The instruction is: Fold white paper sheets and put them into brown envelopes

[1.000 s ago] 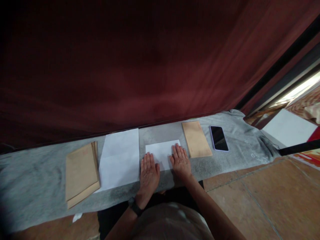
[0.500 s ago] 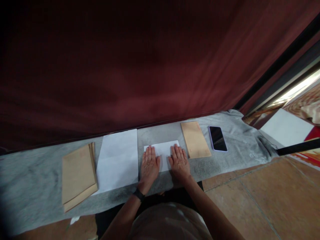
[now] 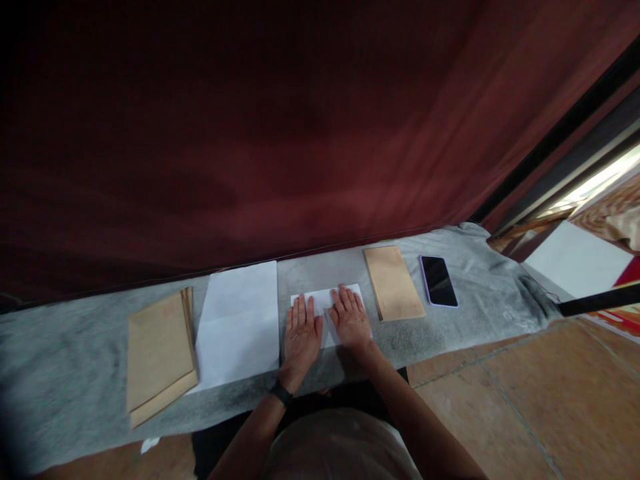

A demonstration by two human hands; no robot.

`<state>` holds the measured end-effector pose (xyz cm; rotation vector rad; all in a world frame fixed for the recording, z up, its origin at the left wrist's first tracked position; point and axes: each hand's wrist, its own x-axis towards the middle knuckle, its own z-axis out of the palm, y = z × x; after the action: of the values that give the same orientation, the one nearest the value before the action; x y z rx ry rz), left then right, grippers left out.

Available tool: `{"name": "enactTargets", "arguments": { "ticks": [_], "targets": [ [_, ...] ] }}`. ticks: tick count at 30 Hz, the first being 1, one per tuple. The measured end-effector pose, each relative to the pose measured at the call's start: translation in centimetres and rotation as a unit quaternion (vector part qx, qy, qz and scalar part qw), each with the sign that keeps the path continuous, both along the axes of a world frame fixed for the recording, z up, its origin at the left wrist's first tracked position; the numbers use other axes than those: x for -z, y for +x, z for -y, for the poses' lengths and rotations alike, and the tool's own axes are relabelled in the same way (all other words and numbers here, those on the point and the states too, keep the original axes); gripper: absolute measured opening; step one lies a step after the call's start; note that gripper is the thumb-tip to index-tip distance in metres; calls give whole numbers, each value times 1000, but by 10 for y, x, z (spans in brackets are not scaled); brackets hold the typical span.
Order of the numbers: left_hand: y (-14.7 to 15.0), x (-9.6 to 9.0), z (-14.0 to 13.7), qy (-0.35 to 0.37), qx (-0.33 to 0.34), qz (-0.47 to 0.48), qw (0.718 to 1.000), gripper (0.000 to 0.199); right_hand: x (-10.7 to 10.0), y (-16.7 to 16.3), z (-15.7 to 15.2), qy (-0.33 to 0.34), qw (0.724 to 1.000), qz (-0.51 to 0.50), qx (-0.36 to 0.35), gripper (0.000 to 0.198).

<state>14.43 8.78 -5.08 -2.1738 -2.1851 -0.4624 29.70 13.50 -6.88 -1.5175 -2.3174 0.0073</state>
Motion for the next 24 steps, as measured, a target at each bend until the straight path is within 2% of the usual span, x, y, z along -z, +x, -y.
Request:
{"name": "enactTargets", "arguments": {
  "ticks": [6, 11, 15, 17, 21, 24],
  "targets": [
    [0, 2, 1, 10, -4, 22, 1000, 63, 9, 21, 7, 38, 998, -7, 51, 62],
    [-2, 3, -1, 17, -19, 34, 999, 66, 11, 22, 11, 55, 996, -10, 67, 67],
    [0, -3, 3, 12, -31, 25, 999, 66, 10, 21, 12, 51, 996, -6, 70, 67],
    [7, -6, 11, 13, -12, 21, 1000, 66, 9, 21, 12, 47, 996, -6, 72, 67],
    [26, -3, 34, 6, 83, 22, 996, 69, 9, 21, 12, 39, 997, -4, 72, 66],
    [28, 3, 49, -1, 100, 13, 995, 70, 9, 21, 12, 46, 997, -17, 67, 66]
  ]
}}
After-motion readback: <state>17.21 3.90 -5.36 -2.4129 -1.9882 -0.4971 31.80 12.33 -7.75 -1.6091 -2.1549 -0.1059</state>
